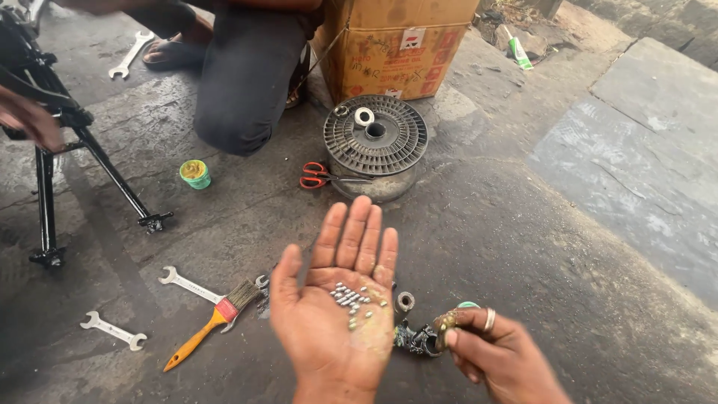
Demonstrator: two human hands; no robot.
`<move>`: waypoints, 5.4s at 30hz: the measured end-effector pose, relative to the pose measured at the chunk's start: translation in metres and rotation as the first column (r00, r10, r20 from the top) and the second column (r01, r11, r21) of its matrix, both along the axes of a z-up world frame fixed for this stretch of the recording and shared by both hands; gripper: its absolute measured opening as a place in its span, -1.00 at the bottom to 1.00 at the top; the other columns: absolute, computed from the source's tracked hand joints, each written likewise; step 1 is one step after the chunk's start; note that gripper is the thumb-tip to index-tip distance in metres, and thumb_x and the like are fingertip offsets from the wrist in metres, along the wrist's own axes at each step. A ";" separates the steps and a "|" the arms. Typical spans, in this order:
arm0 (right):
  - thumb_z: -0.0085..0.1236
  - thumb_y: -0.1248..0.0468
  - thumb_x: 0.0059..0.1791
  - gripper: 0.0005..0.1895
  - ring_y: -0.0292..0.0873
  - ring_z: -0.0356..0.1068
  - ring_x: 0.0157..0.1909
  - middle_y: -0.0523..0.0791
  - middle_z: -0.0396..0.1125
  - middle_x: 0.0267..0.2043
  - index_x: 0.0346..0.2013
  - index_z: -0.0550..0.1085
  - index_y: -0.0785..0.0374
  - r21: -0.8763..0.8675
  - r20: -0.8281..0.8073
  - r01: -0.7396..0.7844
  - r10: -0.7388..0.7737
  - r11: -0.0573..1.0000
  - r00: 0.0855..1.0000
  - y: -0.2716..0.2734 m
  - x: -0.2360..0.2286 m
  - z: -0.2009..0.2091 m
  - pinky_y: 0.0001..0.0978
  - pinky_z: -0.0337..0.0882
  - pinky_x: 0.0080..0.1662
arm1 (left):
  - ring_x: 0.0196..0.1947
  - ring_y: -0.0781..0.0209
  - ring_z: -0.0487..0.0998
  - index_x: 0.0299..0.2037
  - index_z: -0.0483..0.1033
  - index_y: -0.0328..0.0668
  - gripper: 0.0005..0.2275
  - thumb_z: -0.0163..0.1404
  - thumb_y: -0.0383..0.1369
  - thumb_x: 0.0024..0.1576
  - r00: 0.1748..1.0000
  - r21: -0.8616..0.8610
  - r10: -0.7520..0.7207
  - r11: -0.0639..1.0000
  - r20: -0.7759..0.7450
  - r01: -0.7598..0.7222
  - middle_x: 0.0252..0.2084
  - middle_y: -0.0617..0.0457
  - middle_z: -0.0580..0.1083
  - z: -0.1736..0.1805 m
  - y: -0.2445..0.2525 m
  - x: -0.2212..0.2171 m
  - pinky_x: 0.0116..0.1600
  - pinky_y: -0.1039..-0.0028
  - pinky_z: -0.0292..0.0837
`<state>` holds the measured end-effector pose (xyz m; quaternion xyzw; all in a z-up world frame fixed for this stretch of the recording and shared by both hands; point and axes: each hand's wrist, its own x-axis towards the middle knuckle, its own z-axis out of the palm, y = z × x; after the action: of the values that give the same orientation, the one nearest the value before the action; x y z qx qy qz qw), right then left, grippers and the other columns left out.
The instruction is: Applying grease and arranging steel bearing balls for motorcycle steering or wheel assembly.
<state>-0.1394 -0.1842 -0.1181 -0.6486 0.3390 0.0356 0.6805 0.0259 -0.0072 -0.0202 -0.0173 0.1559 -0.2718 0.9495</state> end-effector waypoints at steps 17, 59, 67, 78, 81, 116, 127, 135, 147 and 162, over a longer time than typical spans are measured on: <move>0.19 0.13 -0.05 -0.74 0.09 0.52 -0.16 0.00 0.54 -0.23 -0.13 0.62 0.14 -0.568 -0.323 -0.083 -0.129 0.819 0.938 0.036 0.039 -0.127 -0.10 0.44 -0.08 | 0.49 -0.32 0.17 0.25 0.35 -0.65 -0.42 -0.14 -0.13 0.24 0.984 -0.144 0.009 0.989 0.178 0.017 0.38 -0.52 0.29 -0.009 0.009 -0.002 0.50 -0.15 -0.03; -0.02 0.40 -0.07 -0.45 0.10 0.38 0.08 -0.09 0.26 0.11 0.20 0.46 -0.04 -0.571 -0.368 -0.350 0.149 0.743 0.918 0.023 0.038 -0.108 -0.02 0.36 0.08 | 0.46 -0.25 0.21 0.21 0.45 -0.47 -0.41 -0.02 -0.09 0.11 0.995 0.196 -0.009 0.980 0.096 -0.010 0.39 -0.39 0.35 0.009 0.007 -0.009 0.50 -0.16 0.08; -0.03 0.37 -0.04 -0.44 0.13 0.38 0.08 -0.06 0.22 0.14 0.26 0.41 -0.09 -0.494 -0.543 -0.554 0.260 0.670 0.799 0.026 0.040 -0.090 0.03 0.35 0.10 | 0.45 -0.28 0.23 0.22 0.44 -0.48 -0.41 -0.03 -0.08 0.12 0.996 0.186 0.008 0.982 0.089 -0.024 0.40 -0.42 0.39 0.010 0.009 -0.008 0.49 -0.19 0.09; 0.03 0.30 -0.05 -0.57 0.05 0.40 0.10 -0.11 0.25 0.15 0.14 0.48 0.10 -0.547 -0.434 -0.333 0.080 0.768 0.897 0.045 0.018 -0.096 -0.05 0.37 0.12 | 0.48 -0.36 0.19 0.24 0.36 -0.64 -0.42 -0.09 -0.13 0.21 0.990 -0.205 -0.014 0.978 0.140 0.043 0.40 -0.53 0.27 0.007 0.016 -0.008 0.49 -0.19 -0.02; 0.03 0.28 -0.06 -0.54 0.03 0.45 0.05 -0.16 0.27 0.17 0.16 0.45 0.09 -0.548 -0.408 -0.210 -0.040 0.810 0.912 0.052 0.020 -0.090 -0.10 0.39 0.11 | 0.49 -0.31 0.20 0.24 0.38 -0.60 -0.42 -0.09 -0.13 0.20 0.991 -0.135 -0.017 0.990 0.129 0.034 0.40 -0.48 0.30 0.010 0.016 -0.009 0.50 -0.16 -0.01; 0.11 0.25 -0.11 -0.48 -0.03 0.46 0.05 -0.19 0.27 0.24 0.17 0.46 0.10 -0.539 -0.380 -0.185 -0.041 0.821 0.924 0.076 0.016 -0.114 -0.20 0.41 0.11 | 0.47 -0.30 0.16 0.23 0.39 -0.62 -0.42 -0.19 -0.10 0.27 0.967 -0.191 -0.032 0.978 0.253 0.083 0.36 -0.51 0.31 0.003 0.011 -0.018 0.50 -0.11 0.01; 0.16 0.28 -0.13 -0.47 0.02 0.38 0.15 -0.11 0.21 0.26 0.16 0.51 0.08 -0.633 -0.297 -0.189 -0.011 0.750 0.955 0.059 -0.011 -0.183 -0.17 0.36 0.11 | 0.40 -0.32 0.28 0.16 0.42 -0.57 -0.41 -0.17 -0.05 0.19 0.992 -0.075 -0.073 0.994 0.102 0.080 0.30 -0.49 0.36 -0.003 -0.002 -0.025 0.41 -0.13 0.13; 0.15 0.59 -0.09 -0.46 -0.25 0.38 -0.22 -0.04 0.40 -0.04 0.19 0.57 0.30 -0.484 0.426 0.332 -0.114 0.810 0.898 -0.005 -0.054 -0.096 -0.42 0.43 -0.28 | 0.41 -0.26 0.24 0.24 0.36 -0.53 -0.32 -0.23 0.06 0.21 0.962 -0.242 -0.131 0.952 0.239 0.189 0.33 -0.48 0.30 -0.008 -0.005 -0.023 0.43 -0.11 0.13; 0.32 0.07 -0.18 -0.48 -0.33 0.45 -0.29 -0.23 0.41 -0.27 0.09 0.64 -0.15 -0.685 -0.346 -0.465 0.311 0.561 0.885 0.032 0.012 0.112 -0.46 0.51 -0.22 | 0.41 -0.29 0.24 0.31 0.31 -0.52 -0.29 -0.37 0.04 0.19 0.958 -0.151 -0.177 0.965 0.224 0.214 0.35 -0.48 0.31 -0.003 -0.007 -0.034 0.40 -0.07 0.16; 0.30 0.40 -0.14 -0.44 -0.32 0.39 -0.14 -0.21 0.33 0.01 0.15 0.67 -0.04 -0.802 0.094 -0.321 0.636 0.504 0.766 -0.002 -0.006 0.086 -0.55 0.47 -0.20 | 0.40 -0.23 0.28 0.30 0.31 -0.48 -0.32 -0.33 0.02 0.19 0.972 -0.200 -0.168 0.959 0.167 0.200 0.35 -0.46 0.32 -0.002 -0.006 -0.031 0.39 -0.01 0.19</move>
<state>-0.1458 -0.1863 -0.0321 -0.9301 -0.0133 -0.0412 0.3647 -0.0053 -0.0127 -0.0219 -0.0854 0.0552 -0.3748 0.9215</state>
